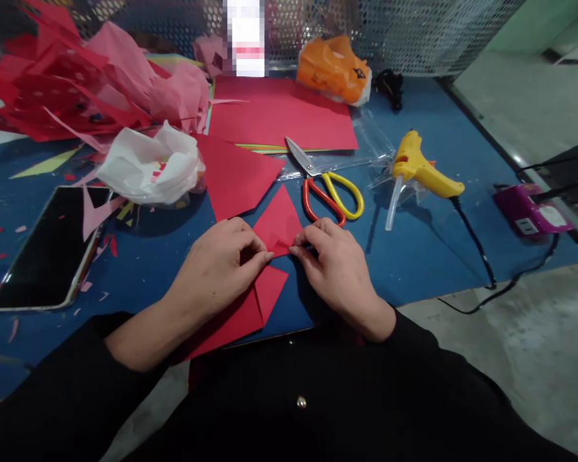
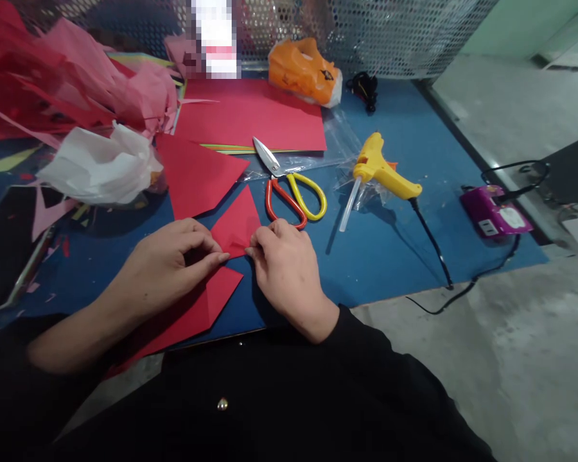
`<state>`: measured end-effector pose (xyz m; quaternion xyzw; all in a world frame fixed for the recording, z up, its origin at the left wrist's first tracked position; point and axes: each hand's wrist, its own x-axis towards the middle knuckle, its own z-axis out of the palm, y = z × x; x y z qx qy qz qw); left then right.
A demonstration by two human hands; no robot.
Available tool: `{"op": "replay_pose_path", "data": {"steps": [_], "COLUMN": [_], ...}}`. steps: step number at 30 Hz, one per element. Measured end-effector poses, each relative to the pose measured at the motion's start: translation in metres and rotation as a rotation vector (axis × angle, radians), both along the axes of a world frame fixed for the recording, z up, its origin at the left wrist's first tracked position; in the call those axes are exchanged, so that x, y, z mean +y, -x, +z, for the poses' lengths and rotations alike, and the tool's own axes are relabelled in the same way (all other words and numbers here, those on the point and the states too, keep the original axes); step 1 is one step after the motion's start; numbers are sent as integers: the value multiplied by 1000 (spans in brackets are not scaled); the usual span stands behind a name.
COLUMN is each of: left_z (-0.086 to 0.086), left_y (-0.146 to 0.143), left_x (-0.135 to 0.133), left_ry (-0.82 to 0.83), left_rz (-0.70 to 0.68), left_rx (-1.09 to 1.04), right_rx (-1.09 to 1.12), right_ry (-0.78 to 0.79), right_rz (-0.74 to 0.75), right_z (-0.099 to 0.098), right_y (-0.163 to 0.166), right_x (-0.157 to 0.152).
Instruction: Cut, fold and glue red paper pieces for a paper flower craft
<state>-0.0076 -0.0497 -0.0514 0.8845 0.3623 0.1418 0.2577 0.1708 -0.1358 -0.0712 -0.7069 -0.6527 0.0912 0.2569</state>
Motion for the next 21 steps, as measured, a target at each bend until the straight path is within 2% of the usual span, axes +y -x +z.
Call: {"op": "replay_pose_path", "data": {"steps": [6, 12, 14, 18, 21], "left_z": [1, 7, 9, 8, 4], "left_y": [1, 8, 10, 9, 7], "left_x": [-2, -8, -14, -26, -34], "left_ry": [-61, -143, -245, -484, -606], "left_rz": [-7, 34, -17, -248, -304], "left_rx": [43, 36, 15, 110, 212], "right_rx": [-148, -175, -175, -172, -143], "right_ry": [29, 30, 32, 44, 33], "right_rz": [-9, 4, 8, 8, 9], "right_z": [-2, -3, -3, -2, -2], "right_y": [5, 6, 5, 5, 4], "right_x": [1, 2, 2, 2, 1]}}
